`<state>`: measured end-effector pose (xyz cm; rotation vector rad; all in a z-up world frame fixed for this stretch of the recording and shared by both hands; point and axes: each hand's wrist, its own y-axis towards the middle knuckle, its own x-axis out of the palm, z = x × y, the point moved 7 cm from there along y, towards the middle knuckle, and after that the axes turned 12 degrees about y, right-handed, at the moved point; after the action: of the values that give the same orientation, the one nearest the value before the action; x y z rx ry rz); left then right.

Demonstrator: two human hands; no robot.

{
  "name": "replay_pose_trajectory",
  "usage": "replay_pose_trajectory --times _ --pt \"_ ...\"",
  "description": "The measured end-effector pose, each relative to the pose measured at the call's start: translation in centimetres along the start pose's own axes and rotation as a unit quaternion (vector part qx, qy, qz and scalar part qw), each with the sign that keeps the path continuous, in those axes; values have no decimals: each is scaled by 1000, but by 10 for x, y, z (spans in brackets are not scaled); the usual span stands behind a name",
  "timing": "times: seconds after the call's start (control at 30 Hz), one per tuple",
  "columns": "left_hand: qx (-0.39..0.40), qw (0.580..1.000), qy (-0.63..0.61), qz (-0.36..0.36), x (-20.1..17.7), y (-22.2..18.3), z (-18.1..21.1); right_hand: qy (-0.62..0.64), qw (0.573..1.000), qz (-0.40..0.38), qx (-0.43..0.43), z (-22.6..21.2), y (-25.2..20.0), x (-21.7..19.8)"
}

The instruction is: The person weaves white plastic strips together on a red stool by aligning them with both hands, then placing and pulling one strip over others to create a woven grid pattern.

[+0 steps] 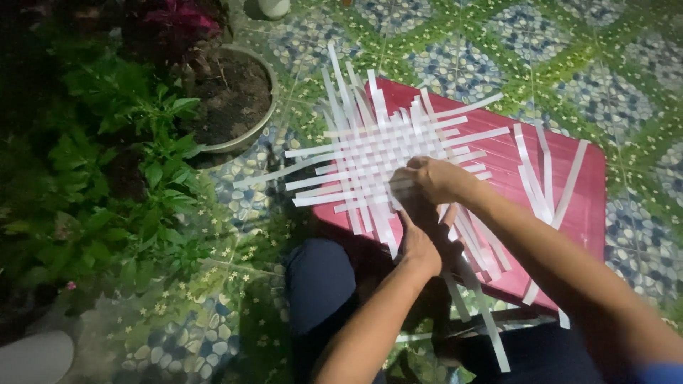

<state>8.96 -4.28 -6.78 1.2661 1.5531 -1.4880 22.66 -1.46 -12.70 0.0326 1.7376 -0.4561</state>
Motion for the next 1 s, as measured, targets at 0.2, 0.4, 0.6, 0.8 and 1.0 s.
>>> replay_pose_trajectory --times 0.2,0.4,0.6,0.8,1.0 --pt "-13 994 -94 53 22 34 7 -90 968 149 -179 -37 -3 -23" --pt "-17 994 -83 73 31 47 8 13 996 77 -45 -60 0 -37" --pt "-29 999 17 -3 51 53 24 -40 993 82 -70 3 3 35" --pt "-59 986 47 -151 -31 -32 -16 89 985 124 -79 -38 -4 -18" --pt "-28 989 36 -141 9 2 3 94 983 139 -77 -42 -7 -28"
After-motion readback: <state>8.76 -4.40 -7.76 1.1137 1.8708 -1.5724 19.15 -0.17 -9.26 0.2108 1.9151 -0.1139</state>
